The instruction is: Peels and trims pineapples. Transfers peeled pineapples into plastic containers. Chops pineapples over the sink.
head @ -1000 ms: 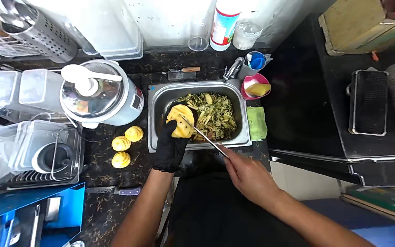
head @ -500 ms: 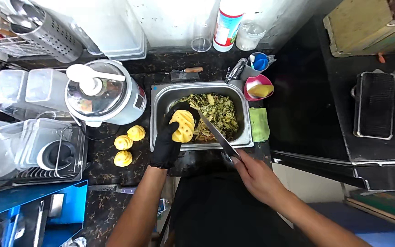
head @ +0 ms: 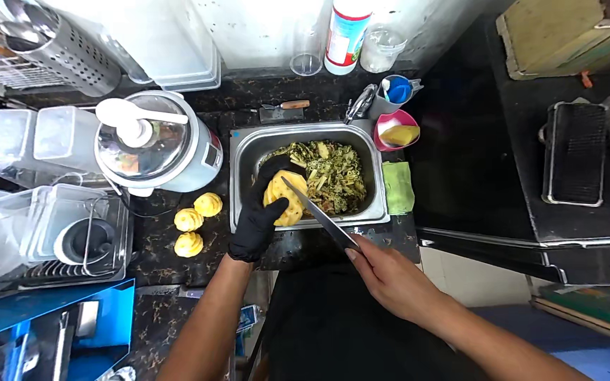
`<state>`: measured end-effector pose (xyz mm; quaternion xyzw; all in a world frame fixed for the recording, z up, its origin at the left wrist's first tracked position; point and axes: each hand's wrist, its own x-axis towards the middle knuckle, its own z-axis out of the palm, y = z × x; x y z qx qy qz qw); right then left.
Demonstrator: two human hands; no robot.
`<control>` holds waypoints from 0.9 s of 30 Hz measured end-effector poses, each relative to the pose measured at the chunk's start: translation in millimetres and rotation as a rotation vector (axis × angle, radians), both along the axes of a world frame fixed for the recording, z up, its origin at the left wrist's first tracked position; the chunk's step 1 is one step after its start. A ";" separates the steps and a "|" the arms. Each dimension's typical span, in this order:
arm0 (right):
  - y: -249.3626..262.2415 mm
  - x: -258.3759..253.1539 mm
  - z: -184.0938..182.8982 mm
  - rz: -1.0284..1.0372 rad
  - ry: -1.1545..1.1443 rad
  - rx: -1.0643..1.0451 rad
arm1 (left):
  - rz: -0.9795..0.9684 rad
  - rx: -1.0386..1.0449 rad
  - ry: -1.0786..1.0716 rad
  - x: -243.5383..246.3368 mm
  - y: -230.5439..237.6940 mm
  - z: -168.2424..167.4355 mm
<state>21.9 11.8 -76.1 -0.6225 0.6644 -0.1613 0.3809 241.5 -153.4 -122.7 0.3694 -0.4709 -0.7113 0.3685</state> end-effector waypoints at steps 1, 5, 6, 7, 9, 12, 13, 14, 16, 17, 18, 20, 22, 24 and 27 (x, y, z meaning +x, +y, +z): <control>-2.9 -2.0 1.1 0.006 -0.034 0.050 | -0.015 0.019 -0.011 -2.4 2.1 -0.1; -1.2 -2.9 -0.8 -0.043 0.078 -0.076 | 0.057 0.046 -0.004 -7.6 -0.4 -5.2; 0.9 -1.8 -3.2 -0.054 0.141 -0.153 | 0.093 0.036 -0.010 -8.7 -2.0 -3.9; 2.0 -1.2 -5.5 -0.056 0.192 -0.205 | 0.127 0.030 -0.017 -9.6 -2.7 -2.4; 3.5 -0.4 -9.6 -0.044 0.261 -0.242 | 0.169 0.022 -0.040 -11.5 -1.7 -0.1; 3.8 2.0 -13.0 -0.028 0.349 -0.260 | 0.189 -0.008 -0.042 -14.4 1.2 0.3; 3.7 3.4 -12.8 -0.027 0.386 -0.268 | 0.199 -0.004 -0.053 -14.6 2.0 -0.7; 3.9 4.6 -12.3 -0.028 0.418 -0.276 | 0.212 -0.003 -0.055 -14.9 2.7 -1.7; 5.2 6.2 -12.7 -0.029 0.455 -0.292 | 0.238 0.004 -0.056 -15.9 4.1 -2.1; 6.0 6.6 -13.4 -0.031 0.463 -0.297 | 0.247 0.008 -0.053 -16.0 4.6 -2.1; 6.7 7.0 -14.1 -0.034 0.469 -0.302 | 0.252 0.011 -0.052 -15.7 4.9 -2.4; 7.1 8.0 -15.6 -0.038 0.478 -0.302 | 0.250 -0.004 -0.054 -15.5 6.0 -4.2; 4.3 10.4 -17.9 -0.040 0.487 -0.281 | 0.212 -0.060 -0.063 -17.3 11.9 -6.5; -3.0 13.3 -18.8 -0.038 0.469 -0.242 | 0.171 -0.052 -0.094 -25.1 24.3 -5.2; -9.4 11.4 -14.4 -0.048 0.421 -0.244 | 0.184 0.016 -0.101 -27.4 27.2 -3.9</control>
